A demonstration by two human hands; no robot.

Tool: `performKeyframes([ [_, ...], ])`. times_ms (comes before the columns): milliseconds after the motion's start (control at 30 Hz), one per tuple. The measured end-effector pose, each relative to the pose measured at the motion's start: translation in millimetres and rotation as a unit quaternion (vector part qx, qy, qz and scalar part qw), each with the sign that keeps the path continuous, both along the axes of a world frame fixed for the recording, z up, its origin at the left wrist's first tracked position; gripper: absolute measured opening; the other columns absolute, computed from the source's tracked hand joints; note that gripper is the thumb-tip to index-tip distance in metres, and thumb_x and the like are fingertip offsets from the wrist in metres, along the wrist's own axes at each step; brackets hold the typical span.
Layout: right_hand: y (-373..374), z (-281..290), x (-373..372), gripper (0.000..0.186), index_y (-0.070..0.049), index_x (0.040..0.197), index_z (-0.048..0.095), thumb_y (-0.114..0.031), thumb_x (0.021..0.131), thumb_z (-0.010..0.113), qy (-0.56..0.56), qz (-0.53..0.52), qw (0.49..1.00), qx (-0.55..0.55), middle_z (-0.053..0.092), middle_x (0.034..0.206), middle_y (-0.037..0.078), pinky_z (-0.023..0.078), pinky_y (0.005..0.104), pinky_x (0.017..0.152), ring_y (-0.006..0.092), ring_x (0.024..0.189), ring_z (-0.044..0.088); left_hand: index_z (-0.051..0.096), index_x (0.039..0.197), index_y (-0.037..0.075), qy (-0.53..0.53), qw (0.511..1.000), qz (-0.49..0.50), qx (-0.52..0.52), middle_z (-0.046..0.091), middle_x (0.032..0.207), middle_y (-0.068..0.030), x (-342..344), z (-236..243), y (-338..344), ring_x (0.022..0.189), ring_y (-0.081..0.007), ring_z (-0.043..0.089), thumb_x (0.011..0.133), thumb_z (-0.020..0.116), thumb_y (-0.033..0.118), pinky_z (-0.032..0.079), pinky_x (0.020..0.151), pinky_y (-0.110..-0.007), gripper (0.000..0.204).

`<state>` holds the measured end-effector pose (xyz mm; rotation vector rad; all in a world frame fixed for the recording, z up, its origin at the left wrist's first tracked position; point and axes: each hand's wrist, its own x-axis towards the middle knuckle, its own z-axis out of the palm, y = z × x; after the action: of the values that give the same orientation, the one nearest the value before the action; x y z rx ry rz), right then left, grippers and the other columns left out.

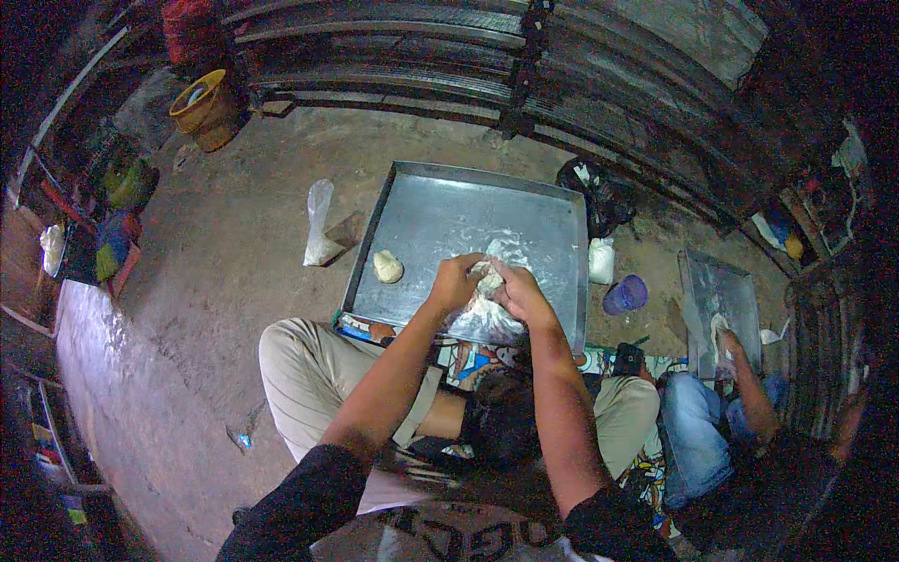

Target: The person rolls a piece of dough between their palms, adds flour from a container onto a metal tray, and kneads the dough by hand.

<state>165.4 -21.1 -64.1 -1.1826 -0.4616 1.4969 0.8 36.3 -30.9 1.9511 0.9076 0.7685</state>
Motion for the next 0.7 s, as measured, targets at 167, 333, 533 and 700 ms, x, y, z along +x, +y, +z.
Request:
performKeyframes([
  [167, -7, -6, 19, 0.029, 0.006, 0.091, 0.064, -0.022, 0.087, 0.064, -0.353, -0.088, 0.929, -0.072, 0.063, 0.079, 0.017, 0.052, 0.0396, 0.065, 0.0297, 0.073, 0.063, 0.052, 0.132, 0.001, -0.047, 0.993, -0.091, -0.059, 0.059, 0.125, -0.0221, 3, -1, 0, 0.116, -0.0314, 0.059, 0.080, 0.073, 0.018, 0.046, 0.096, -0.037, 0.058],
  [333, -7, 15, 27, 0.034, 0.008, 0.106, 0.061, -0.020, 0.086, 0.064, -0.676, -0.145, 0.720, -0.068, 0.066, 0.100, 0.027, 0.051, 0.0445, 0.084, 0.0404, 0.095, 0.065, 0.055, 0.126, -0.002, 0.167, 0.984, -0.053, 0.021, 0.060, 0.122, -0.0224, -13, -28, 18, 0.116, -0.0358, 0.056, 0.073, 0.078, 0.033, 0.044, 0.100, -0.041, 0.066],
  [533, -14, -25, 43, 0.048, 0.008, 0.123, 0.051, -0.012, 0.080, 0.059, -0.703, 0.016, 0.706, -0.085, 0.053, 0.122, 0.032, 0.041, 0.0491, 0.100, 0.0447, 0.119, 0.048, 0.059, 0.123, 0.007, 0.305, 0.921, -0.131, 0.205, 0.047, 0.136, -0.0170, 6, -33, 3, 0.126, -0.0339, 0.044, 0.063, 0.083, 0.037, 0.042, 0.100, -0.045, 0.071],
  [700, -20, 6, 19, 0.041, -0.004, 0.118, 0.062, -0.014, 0.078, 0.062, -0.713, 0.079, 0.696, -0.045, 0.058, 0.118, 0.022, 0.043, 0.0452, 0.099, 0.0398, 0.113, 0.054, 0.069, 0.105, 0.011, 0.258, 0.949, -0.089, 0.157, 0.059, 0.110, -0.0114, 5, -43, 1, 0.103, -0.0317, 0.060, 0.072, 0.077, 0.023, 0.051, 0.084, -0.042, 0.037],
])
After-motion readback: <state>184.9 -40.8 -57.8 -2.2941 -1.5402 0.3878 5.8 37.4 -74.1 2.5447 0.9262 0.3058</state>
